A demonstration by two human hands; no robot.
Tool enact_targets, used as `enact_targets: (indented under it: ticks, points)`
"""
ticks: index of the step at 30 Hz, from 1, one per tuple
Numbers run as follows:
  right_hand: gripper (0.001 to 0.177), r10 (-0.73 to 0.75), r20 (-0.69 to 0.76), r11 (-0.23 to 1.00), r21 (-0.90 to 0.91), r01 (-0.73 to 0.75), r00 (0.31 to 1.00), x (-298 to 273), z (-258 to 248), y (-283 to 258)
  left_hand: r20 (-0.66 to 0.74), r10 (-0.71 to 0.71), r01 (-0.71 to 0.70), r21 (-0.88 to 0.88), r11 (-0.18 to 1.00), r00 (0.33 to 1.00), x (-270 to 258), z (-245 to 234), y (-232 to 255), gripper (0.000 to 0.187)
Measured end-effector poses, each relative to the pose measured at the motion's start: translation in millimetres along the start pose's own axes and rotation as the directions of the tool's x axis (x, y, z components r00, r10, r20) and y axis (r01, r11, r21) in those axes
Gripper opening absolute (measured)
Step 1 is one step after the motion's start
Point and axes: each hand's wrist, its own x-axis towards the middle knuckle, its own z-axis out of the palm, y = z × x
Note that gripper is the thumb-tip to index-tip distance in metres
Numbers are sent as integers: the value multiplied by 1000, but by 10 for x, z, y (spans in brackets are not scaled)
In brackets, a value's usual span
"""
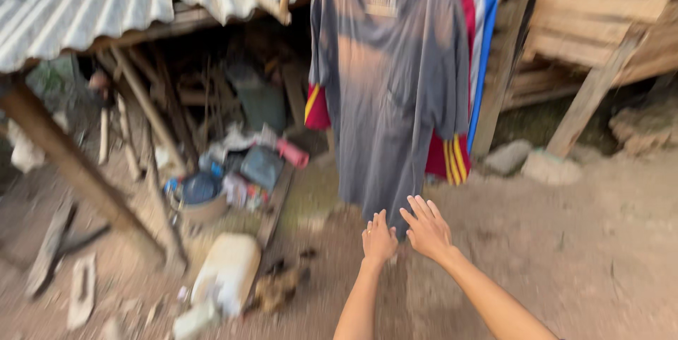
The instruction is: The person hangs laundry by taking shirts and jackets from a bucket, inserting wire hangers into each garment by hand, and hanging them on an outdoor clothesline.
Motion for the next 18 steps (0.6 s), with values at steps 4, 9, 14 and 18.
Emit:
enact_targets:
  ticks: [4, 9, 14, 18]
  points:
    - [64, -8, 62, 986, 169, -3, 998, -657, 242, -416, -6, -89, 88, -23, 996, 996, -890, 16, -239, 62]
    - [67, -17, 312, 958, 276, -74, 950, -1344, 540, -1004, -67, -188, 186, -34, 982, 980, -1963, -75, -604, 60]
    - [73, -76, 576, 928, 340, -154, 814, -2029, 749, -1635, -161, -294, 300, 10, 954, 942, -3042, -421, -1009, 57]
    - [74, -129, 693, 917, 356, -181, 709, -2565, 978, -2044, -70, -553, 553, -19, 833, 830, -3994, -683, -1497, 60]
